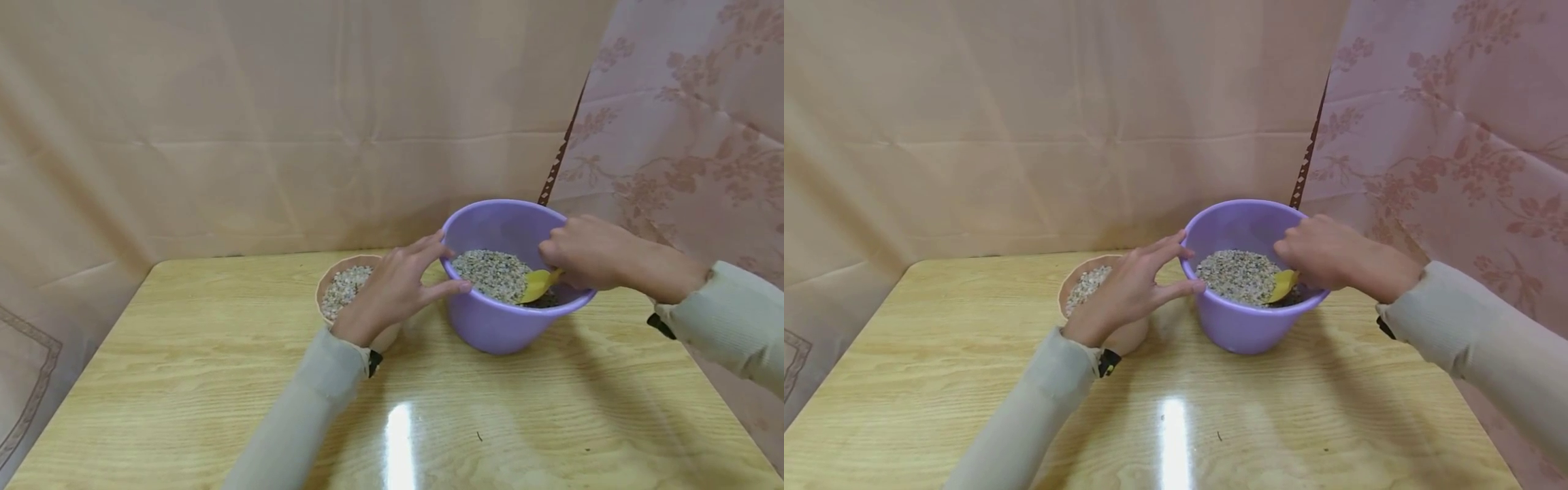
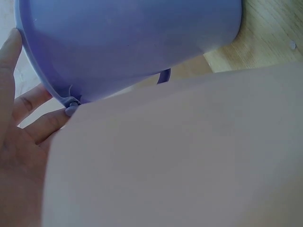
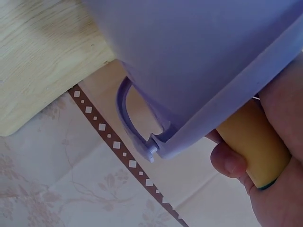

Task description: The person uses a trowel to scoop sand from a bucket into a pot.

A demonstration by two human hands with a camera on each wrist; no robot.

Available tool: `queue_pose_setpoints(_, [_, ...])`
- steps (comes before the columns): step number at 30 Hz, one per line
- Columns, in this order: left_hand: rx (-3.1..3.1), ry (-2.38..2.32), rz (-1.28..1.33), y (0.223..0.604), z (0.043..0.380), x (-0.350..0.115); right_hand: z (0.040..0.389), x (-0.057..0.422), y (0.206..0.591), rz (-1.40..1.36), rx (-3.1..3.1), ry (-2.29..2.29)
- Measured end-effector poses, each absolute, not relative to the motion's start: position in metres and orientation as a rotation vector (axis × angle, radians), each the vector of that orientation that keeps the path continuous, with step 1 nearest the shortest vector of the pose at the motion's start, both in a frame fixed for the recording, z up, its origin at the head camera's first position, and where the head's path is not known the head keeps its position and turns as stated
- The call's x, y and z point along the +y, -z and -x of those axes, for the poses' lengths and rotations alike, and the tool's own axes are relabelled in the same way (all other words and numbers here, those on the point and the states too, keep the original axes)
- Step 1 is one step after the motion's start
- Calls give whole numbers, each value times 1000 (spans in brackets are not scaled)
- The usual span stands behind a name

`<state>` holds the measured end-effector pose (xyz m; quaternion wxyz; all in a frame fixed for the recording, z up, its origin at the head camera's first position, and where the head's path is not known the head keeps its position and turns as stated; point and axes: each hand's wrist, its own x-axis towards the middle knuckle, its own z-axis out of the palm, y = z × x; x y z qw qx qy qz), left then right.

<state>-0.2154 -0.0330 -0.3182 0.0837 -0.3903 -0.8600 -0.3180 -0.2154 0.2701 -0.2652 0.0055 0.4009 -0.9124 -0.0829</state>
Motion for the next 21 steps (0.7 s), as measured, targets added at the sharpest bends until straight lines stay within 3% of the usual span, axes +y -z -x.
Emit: queue_pose_setpoints(21, [-2573, 969, 1172, 318, 216, -34, 216, 274, 270, -1259, -2851, 105])
